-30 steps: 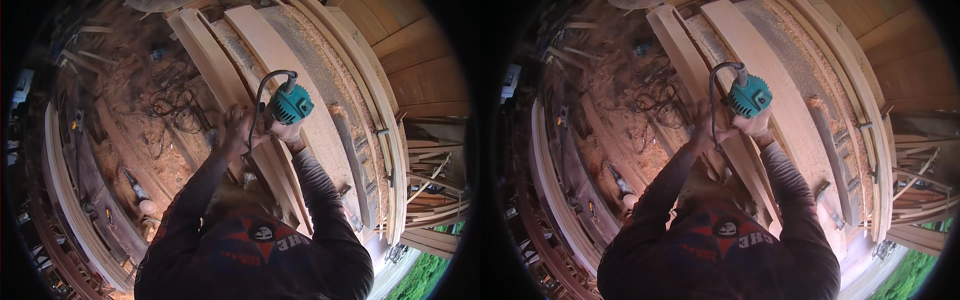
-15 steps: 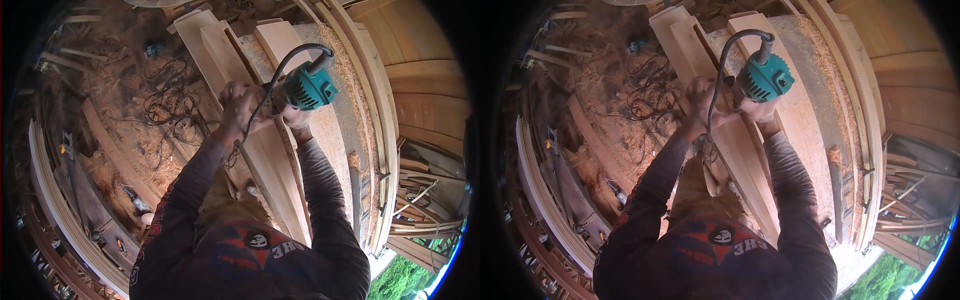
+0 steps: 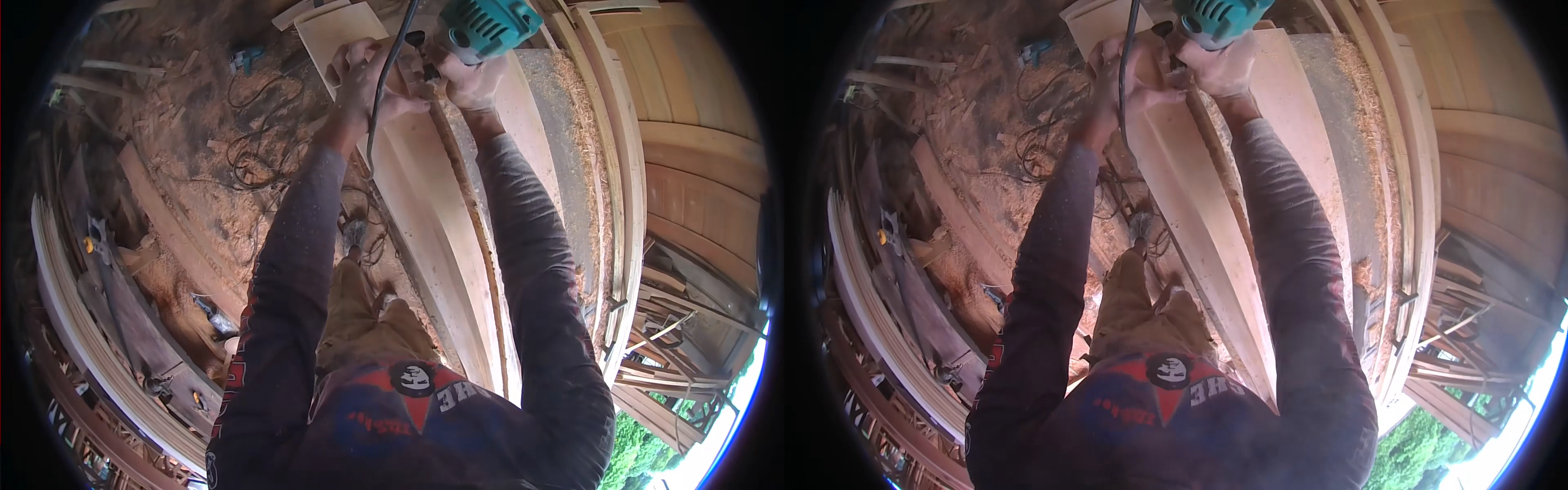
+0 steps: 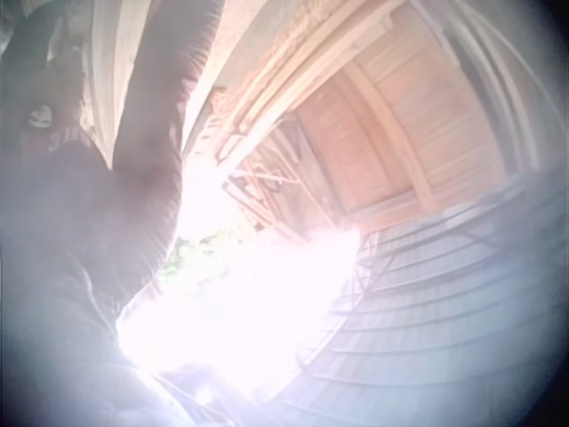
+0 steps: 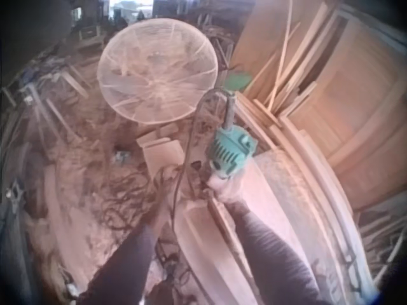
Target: The person uses a handheld router to cut a groove into a piece of wood, moving the tool along the length of the board while holding it in place by hand.
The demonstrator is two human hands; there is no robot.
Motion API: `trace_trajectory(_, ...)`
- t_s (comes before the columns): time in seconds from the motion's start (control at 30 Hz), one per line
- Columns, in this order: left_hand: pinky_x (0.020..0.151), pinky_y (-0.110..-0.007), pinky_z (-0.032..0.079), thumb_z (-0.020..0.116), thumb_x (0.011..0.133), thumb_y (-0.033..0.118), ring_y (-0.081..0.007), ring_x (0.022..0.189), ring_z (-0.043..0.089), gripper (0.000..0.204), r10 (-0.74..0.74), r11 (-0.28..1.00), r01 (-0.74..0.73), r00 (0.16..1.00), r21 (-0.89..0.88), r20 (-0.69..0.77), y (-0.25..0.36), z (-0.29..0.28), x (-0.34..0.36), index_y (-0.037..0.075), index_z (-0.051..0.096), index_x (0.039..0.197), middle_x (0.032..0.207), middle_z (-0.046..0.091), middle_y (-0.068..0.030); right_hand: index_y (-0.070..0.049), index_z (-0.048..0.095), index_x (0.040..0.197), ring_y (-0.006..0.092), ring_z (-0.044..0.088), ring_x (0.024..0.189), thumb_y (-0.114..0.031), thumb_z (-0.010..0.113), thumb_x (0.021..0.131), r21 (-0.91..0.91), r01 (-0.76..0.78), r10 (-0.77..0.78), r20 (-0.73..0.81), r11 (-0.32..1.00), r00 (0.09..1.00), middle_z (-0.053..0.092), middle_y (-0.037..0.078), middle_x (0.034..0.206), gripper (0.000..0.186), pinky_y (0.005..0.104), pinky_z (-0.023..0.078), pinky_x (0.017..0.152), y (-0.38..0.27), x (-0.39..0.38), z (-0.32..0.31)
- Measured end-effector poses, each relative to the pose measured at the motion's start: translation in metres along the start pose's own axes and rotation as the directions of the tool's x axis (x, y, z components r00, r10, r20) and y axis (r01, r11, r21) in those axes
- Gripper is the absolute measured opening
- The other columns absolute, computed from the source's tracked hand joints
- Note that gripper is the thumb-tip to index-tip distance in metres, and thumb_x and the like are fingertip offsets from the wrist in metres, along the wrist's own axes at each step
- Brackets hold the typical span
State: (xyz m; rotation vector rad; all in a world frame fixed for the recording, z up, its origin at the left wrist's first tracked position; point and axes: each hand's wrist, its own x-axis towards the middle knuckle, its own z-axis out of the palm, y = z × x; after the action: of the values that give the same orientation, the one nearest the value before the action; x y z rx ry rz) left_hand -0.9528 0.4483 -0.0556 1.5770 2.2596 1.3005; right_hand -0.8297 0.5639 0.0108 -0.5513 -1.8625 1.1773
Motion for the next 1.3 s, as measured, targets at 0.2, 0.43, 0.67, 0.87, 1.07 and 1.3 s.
trace_trajectory(0.2, 0.113, -0.055, 0.030, 0.097, 0.054, 0.048, -0.0389, 0.134, 0.031, 0.090, 0.014, 0.999, -0.009, 0.989, -0.036, 0.147, 0.016, -0.002, -0.017, 0.020, 0.061, 0.132, 0.136, 0.046, -0.0117, -0.003, 0.071, 0.094, 0.0192, 0.070, 0.078, -0.021, 0.084, 0.075, -0.046, 0.049, -0.050, -0.020, 0.998, 0.999, 0.073, 0.005, 0.086, 0.029, 0.0343, 0.056, 0.068, 0.009, -0.030, -0.022)
trace_trajectory(0.43, 0.105, -0.059, 0.029, 0.095, 0.056, 0.052, -0.0401, 0.131, 0.035, 0.088, 0.102, 0.994, -0.109, 0.977, 0.026, 0.185, 0.131, 0.013, -0.146, 0.011, 0.057, 0.124, 0.132, 0.046, -0.0158, -0.004, 0.062, 0.127, 0.0270, 0.068, 0.108, -0.023, 0.077, 0.074, -0.058, -0.173, 0.174, 0.020, 0.983, 0.985, 0.068, 0.011, 0.121, 0.059, 0.0402, 0.058, 0.088, -0.018, -0.201, -0.119)
trace_trajectory(0.67, 0.105, -0.058, 0.031, 0.081, 0.071, 0.039, -0.0417, 0.127, 0.040, 0.069, 0.194, 0.978, -0.209, 0.939, 0.023, 0.283, 0.233, 0.052, -0.314, 0.007, 0.053, 0.126, 0.129, 0.045, -0.0190, -0.005, 0.050, 0.138, 0.0249, 0.064, 0.116, -0.019, 0.087, 0.079, 0.159, -0.268, 0.287, -0.110, 0.950, 0.952, 0.061, 0.016, 0.132, 0.071, 0.0380, 0.055, 0.099, -0.119, -0.394, -0.197)
trace_trajectory(0.87, 0.107, -0.056, 0.034, 0.087, 0.064, 0.027, -0.0431, 0.129, 0.042, 0.082, 0.213, 0.971, -0.160, 0.917, -0.179, 0.337, 0.294, 0.035, -0.359, 0.008, 0.048, 0.135, 0.132, 0.046, -0.0173, -0.012, 0.045, 0.133, 0.0286, 0.057, 0.123, -0.015, 0.096, 0.069, 0.096, -0.368, 0.380, -0.200, 0.925, 0.903, 0.059, 0.015, 0.124, 0.082, 0.0483, 0.045, 0.111, -0.164, -0.477, -0.233)
trace_trajectory(1.07, 0.105, -0.058, 0.035, 0.078, 0.073, 0.033, -0.0429, 0.129, 0.041, 0.071, 0.217, 0.965, -0.146, 0.910, -0.215, 0.355, 0.251, 0.034, -0.315, 0.005, 0.050, 0.133, 0.131, 0.047, -0.0170, -0.009, 0.063, 0.125, 0.0217, 0.064, 0.113, -0.022, 0.093, 0.068, -0.003, -0.331, 0.330, -0.090, 0.944, 0.940, 0.063, 0.011, 0.125, 0.066, 0.0352, 0.053, 0.097, -0.144, -0.402, -0.212)
trace_trajectory(1.3, 0.110, -0.059, 0.032, 0.093, 0.058, 0.040, -0.0453, 0.134, 0.034, 0.098, 0.127, 0.991, -0.108, 0.949, -0.082, 0.290, 0.164, 0.015, -0.190, 0.007, 0.049, 0.139, 0.136, 0.044, -0.0190, -0.009, 0.057, 0.137, 0.0235, 0.061, 0.117, -0.032, 0.080, 0.081, 0.083, -0.140, 0.126, 0.155, 0.987, 0.980, 0.062, 0.008, 0.132, 0.065, 0.0375, 0.050, 0.103, -0.066, -0.252, -0.147)
